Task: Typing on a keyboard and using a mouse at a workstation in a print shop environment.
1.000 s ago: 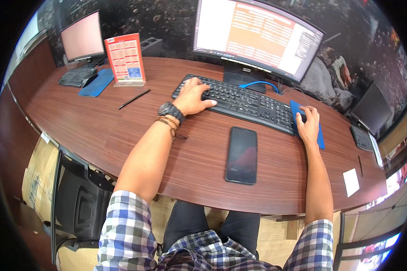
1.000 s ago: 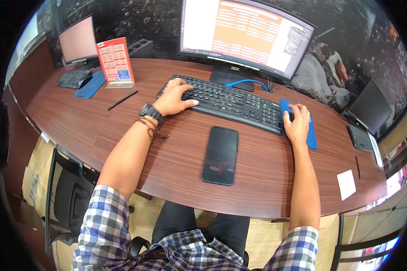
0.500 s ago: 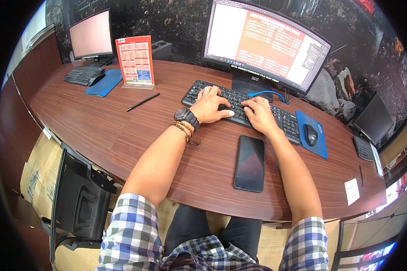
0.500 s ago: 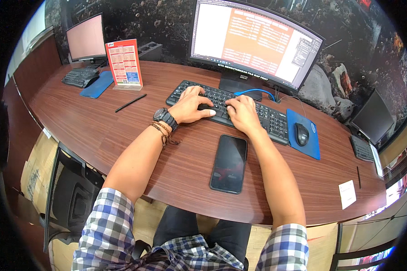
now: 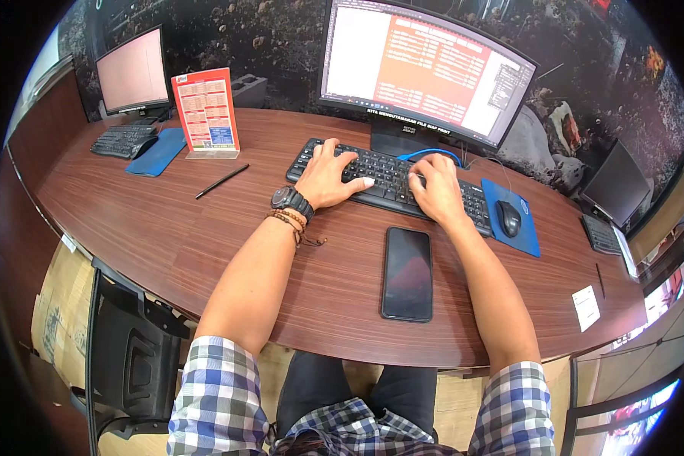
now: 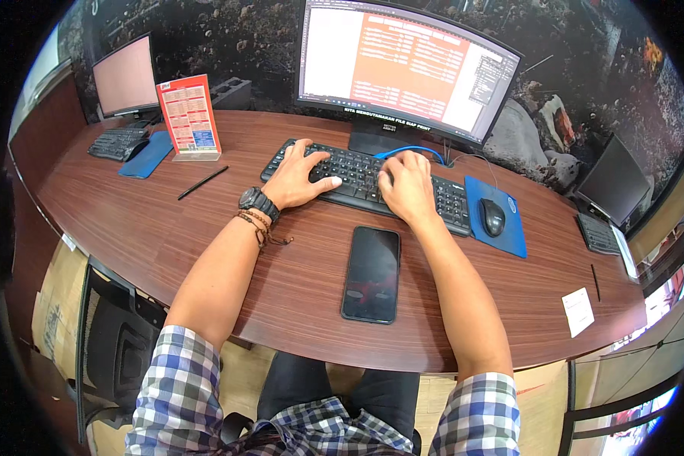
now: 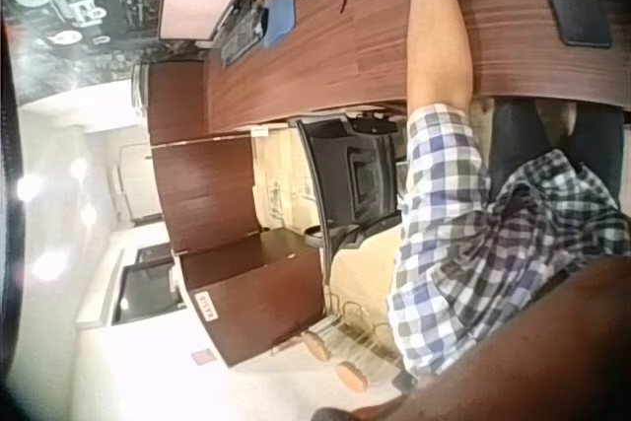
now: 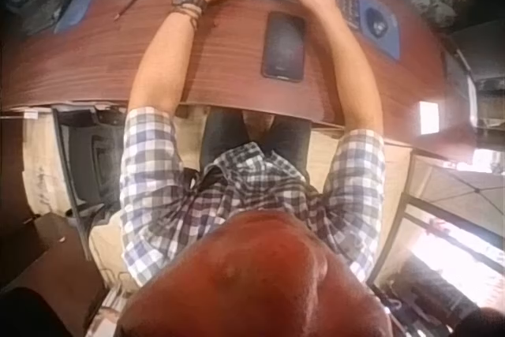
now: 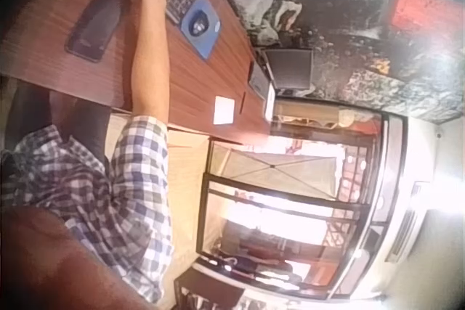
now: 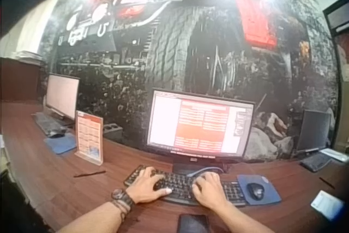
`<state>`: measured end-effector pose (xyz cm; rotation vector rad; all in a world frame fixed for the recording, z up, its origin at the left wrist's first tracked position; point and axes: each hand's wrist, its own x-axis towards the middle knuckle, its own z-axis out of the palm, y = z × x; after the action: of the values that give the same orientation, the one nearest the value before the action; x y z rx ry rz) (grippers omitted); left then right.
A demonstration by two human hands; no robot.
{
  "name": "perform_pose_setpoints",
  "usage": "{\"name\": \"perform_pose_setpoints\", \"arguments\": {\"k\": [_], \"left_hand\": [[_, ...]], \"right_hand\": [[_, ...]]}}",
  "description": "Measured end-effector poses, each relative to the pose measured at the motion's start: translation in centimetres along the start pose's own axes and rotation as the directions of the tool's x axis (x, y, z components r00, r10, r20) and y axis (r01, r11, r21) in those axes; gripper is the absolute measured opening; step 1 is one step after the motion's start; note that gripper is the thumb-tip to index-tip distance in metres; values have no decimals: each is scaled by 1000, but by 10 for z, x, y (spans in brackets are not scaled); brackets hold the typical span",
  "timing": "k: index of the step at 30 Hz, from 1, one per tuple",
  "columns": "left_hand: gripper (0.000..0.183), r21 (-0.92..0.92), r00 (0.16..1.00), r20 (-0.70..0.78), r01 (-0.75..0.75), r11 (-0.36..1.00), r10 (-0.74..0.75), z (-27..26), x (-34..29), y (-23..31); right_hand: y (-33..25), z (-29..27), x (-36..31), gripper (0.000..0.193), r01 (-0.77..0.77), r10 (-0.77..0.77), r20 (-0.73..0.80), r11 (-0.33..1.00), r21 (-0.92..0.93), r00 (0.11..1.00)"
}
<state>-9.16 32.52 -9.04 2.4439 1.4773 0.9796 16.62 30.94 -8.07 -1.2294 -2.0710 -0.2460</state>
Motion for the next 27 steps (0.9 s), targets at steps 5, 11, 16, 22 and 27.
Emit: {"name": "perform_pose_setpoints", "arguments": {"k": [5, 11, 16, 22, 27], "left_hand": [[72, 86, 999, -32, -19, 996, 22, 1, -5, -1], [65, 50, 999, 17, -43, 998, 43, -2, -5, 4], [56, 64, 987, -113, -106, 992, 113, 5, -1, -8], [53, 89, 990, -95, -95, 992, 103, 1, 3, -15], [53, 76, 993, -78, -84, 994, 90, 4, 1, -15]], "right_hand": [[25, -12, -18, 16, 18, -14, 23, 986, -166, 1000], [91, -69, -54, 16, -166, 155, -77, 973, -159, 985], [134, -88, -102, 23, -314, 250, -259, 916, -249, 933], [142, -86, -101, 35, -453, 426, -174, 877, -163, 888], [146, -86, -104, 34, -479, 462, -141, 868, -131, 876]]}}
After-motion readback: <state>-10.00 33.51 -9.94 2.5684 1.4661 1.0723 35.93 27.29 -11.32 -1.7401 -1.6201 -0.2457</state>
